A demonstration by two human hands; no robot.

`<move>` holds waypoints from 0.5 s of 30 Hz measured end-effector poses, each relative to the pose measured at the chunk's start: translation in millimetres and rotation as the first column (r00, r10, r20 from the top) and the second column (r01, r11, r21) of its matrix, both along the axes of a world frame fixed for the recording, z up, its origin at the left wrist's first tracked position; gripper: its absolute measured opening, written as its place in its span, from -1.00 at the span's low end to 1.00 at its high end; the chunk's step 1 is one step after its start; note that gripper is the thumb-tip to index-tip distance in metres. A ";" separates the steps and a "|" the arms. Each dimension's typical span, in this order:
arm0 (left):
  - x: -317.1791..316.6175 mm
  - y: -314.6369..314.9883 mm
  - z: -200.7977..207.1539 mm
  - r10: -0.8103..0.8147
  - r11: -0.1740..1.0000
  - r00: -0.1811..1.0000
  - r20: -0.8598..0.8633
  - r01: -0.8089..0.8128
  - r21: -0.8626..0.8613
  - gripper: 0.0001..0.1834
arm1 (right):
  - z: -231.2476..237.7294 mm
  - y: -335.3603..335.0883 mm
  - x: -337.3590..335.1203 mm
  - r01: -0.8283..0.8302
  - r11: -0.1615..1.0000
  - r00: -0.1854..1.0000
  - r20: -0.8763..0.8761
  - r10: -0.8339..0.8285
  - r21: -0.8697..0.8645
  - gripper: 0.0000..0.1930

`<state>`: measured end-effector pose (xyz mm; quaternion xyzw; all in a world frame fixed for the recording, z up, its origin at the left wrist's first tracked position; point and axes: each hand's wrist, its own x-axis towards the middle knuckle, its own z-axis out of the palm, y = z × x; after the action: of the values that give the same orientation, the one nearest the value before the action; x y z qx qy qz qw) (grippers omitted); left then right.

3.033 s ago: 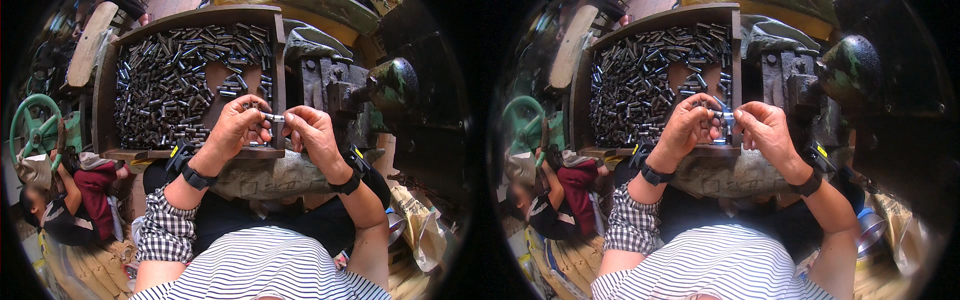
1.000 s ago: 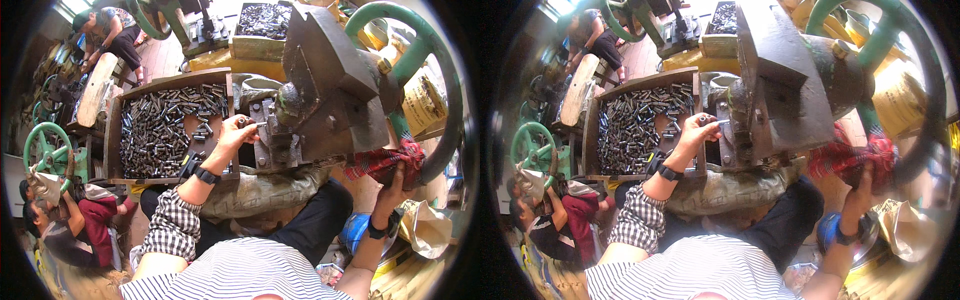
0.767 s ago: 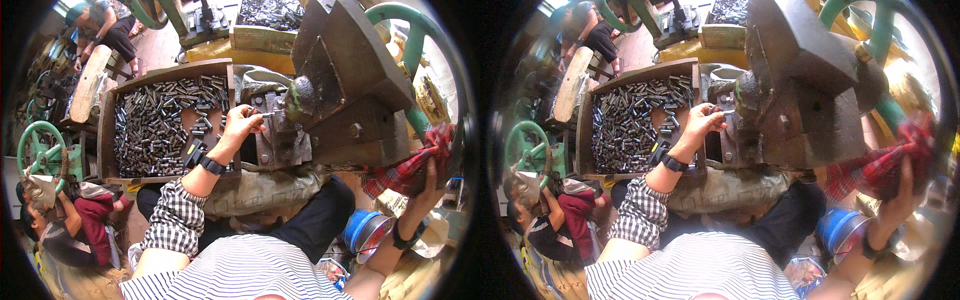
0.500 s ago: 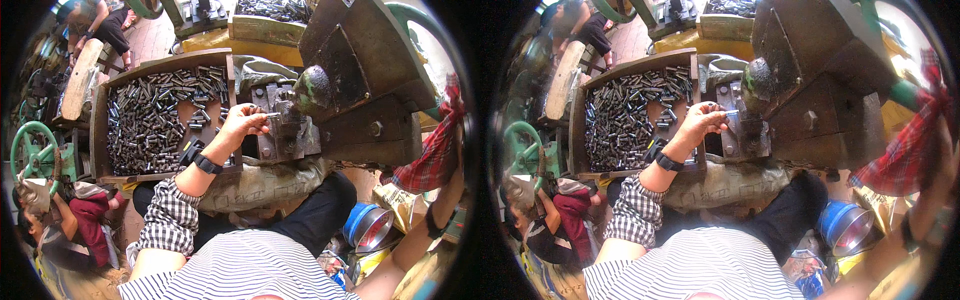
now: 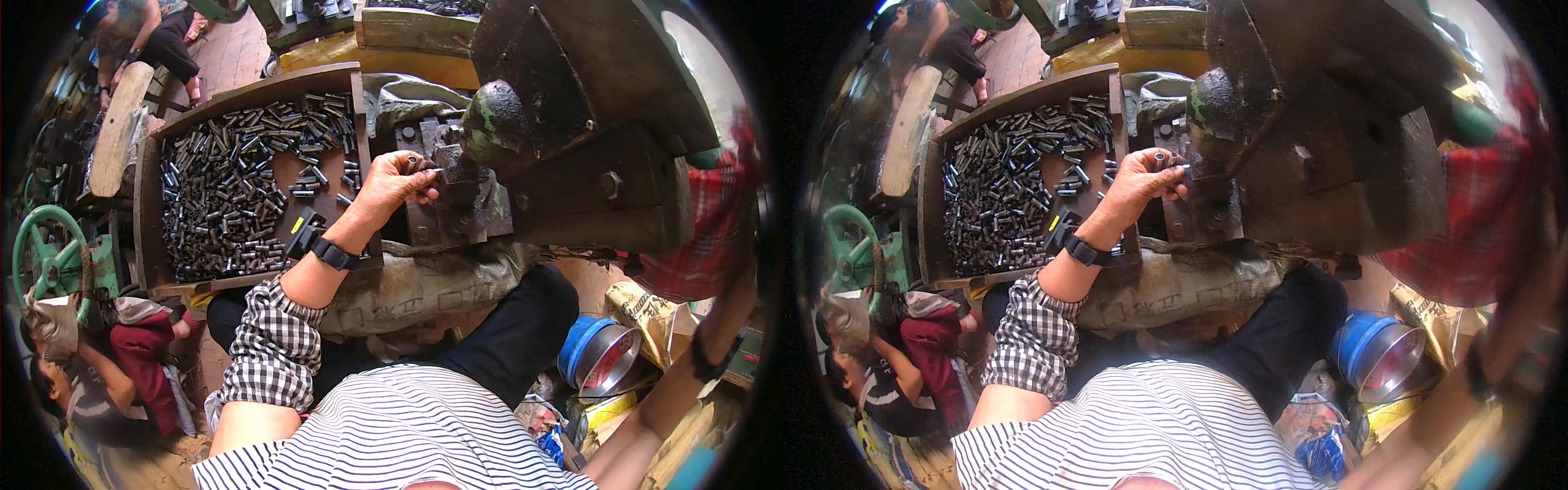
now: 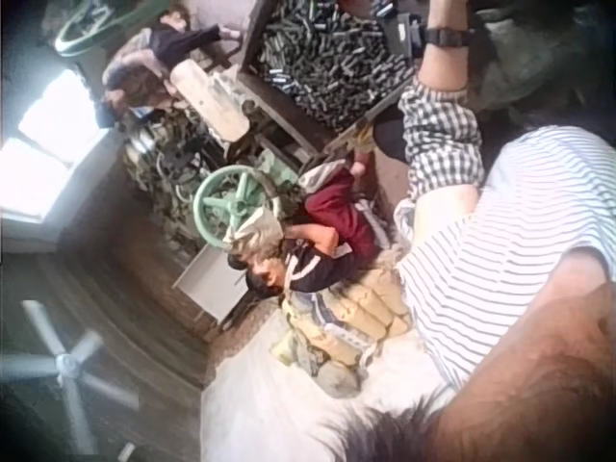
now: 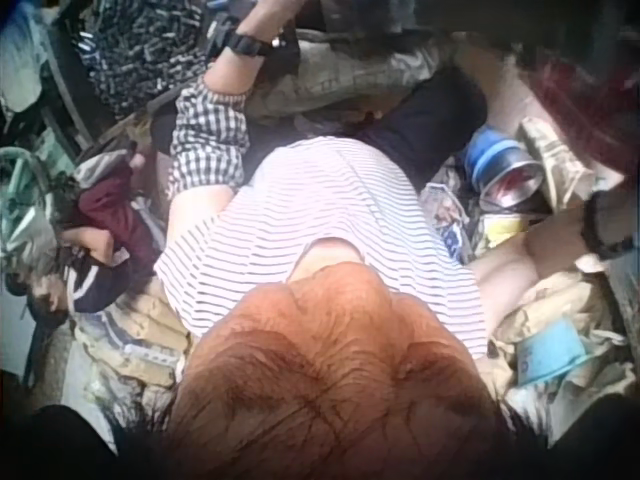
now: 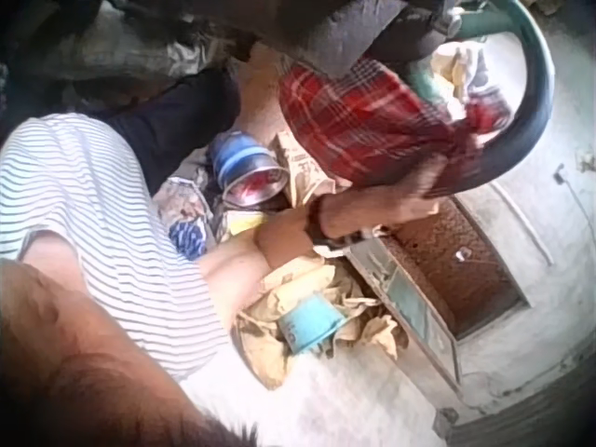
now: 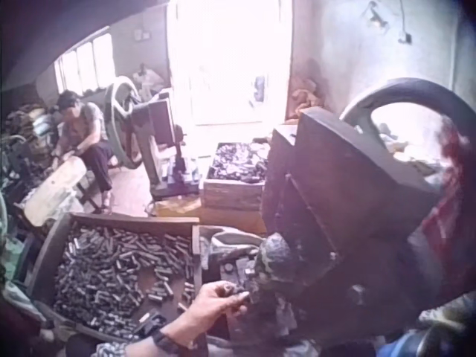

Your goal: Assembling small metal components using a manual press machine.

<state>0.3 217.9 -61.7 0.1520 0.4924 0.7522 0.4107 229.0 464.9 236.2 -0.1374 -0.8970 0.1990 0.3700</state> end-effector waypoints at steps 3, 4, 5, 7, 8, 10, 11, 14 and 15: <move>1.2 0.5 0.6 0.024 0.999 0.997 -0.077 -0.026 -0.025 -0.86 | -94.2 42.3 60.5 0.139 0.990 0.990 -0.018 -0.138 0.029 -0.48; 3.5 5.0 3.1 0.037 0.998 0.990 -0.138 -0.043 -0.043 -0.88 | -129.0 51.5 83.6 0.188 0.982 0.982 0.012 -0.188 0.002 -0.45; 5.9 11.3 5.5 0.041 0.998 0.981 -0.192 -0.051 -0.048 -0.90 | -151.3 52.8 101.0 0.224 0.974 0.974 0.044 -0.223 -0.033 -0.42; 9.4 13.9 7.9 0.043 0.993 0.962 -0.268 -0.072 -0.097 -0.90 | -160.8 37.3 78.5 0.112 0.994 0.977 -0.183 -0.113 -0.017 -0.36; 9.1 7.2 9.9 0.069 0.980 0.935 -0.348 -0.129 -0.153 -0.89 | -146.7 37.1 68.6 0.093 0.995 0.978 -0.185 -0.097 -0.029 -0.36; 3.8 -2.9 16.6 0.023 0.954 0.929 -0.369 -0.131 -0.270 -0.87 | -107.2 39.2 59.3 0.039 0.994 0.988 -0.143 -0.054 -0.105 -0.44; 0.5 -7.6 18.6 -0.034 0.923 0.925 -0.379 -0.117 -0.368 -0.85 | -84.9 37.9 57.6 0.023 0.991 0.992 -0.119 -0.039 -0.133 -0.48; -5.5 -13.7 18.2 -0.111 0.877 0.857 -0.503 -0.154 -0.455 -0.83 | -49.4 33.3 55.2 0.000 0.978 0.998 -0.066 -0.014 -0.210 -0.55; -6.3 -16.1 16.8 -0.120 0.896 0.869 -0.481 -0.113 -0.429 -0.80 | -41.1 29.3 47.6 -0.012 0.974 0.998 -0.064 -0.003 -0.226 -0.55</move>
<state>-6.0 201.7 -44.9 0.2430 0.7388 0.5548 0.2956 276.7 494.1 195.1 -0.1702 -0.8565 0.3048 0.3802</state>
